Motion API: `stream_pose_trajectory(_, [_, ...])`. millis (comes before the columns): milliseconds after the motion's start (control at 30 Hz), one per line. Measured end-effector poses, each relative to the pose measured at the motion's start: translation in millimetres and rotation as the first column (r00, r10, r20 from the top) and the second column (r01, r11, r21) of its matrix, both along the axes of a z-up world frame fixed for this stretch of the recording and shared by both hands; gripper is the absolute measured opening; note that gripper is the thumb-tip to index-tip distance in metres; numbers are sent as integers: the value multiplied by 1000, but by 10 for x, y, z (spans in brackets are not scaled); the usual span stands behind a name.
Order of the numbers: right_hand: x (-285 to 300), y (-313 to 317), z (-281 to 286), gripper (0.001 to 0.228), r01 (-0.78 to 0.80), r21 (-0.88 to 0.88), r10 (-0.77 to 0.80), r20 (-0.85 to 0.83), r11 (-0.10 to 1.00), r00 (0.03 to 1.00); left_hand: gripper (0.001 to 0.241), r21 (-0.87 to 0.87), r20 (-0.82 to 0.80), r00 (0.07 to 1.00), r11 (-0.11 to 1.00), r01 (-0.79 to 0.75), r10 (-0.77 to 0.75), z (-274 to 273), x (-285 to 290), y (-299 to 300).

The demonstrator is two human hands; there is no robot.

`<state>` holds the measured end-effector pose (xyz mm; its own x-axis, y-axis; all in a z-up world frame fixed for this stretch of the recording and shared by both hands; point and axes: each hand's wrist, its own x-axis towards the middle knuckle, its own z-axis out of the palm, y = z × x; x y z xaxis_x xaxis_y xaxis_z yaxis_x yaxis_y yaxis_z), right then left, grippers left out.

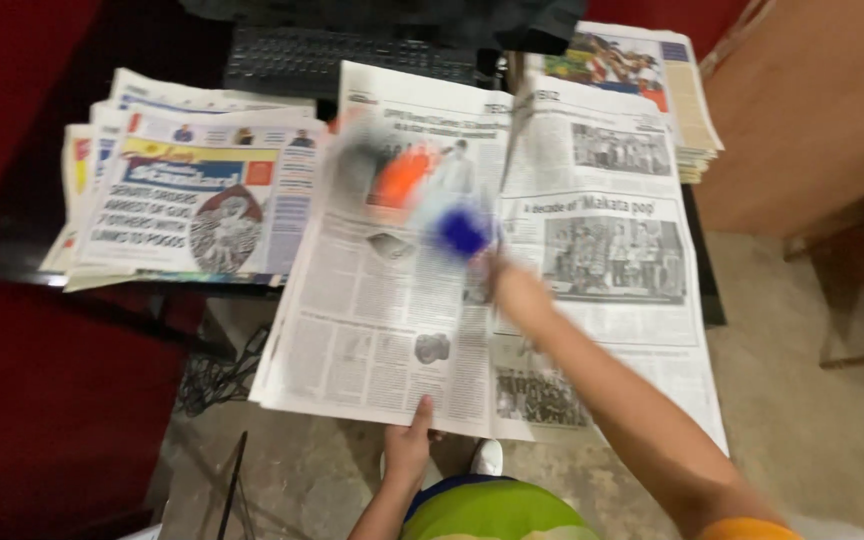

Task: Dusting and flipping through the pages of multiple stacks of newspapers using a duster.

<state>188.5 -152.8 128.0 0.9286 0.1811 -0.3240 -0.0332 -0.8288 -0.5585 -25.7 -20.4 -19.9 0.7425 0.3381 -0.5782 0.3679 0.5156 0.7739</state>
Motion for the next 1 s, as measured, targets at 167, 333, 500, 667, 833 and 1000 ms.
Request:
stream_pose_trajectory(167, [-260,-888,-312,33,-217,-362,362,402,907,841,41,126,63,997,991,-42,35,-86,0,-24])
stream_pose_trajectory(333, [-436,-1801,-839,35,402,-139,-222,652,905,725,39,176,1,1000,984,-23,23,-121,69,-81])
stream_pose_trajectory(500, [-1581,-1860,-1503,23,-180,-423,352,375,888,858,36,240,114,993,970,-38,11,-410,63,-156])
stream_pose_trajectory(667, [-1725,-3110,-1937,29,511,-226,-334,534,829,777,36,63,60,998,998,-16,12,-225,115,-201])
stream_pose_trajectory(833, [-1661,-3086,-1654,33,760,440,-876,180,479,448,36,39,78,997,999,10,-13,-76,123,-174])
stream_pose_trajectory(1000, [-1485,-2792,-1652,41,657,652,-799,-130,377,587,55,-299,-31,969,923,-243,245,237,204,-74])
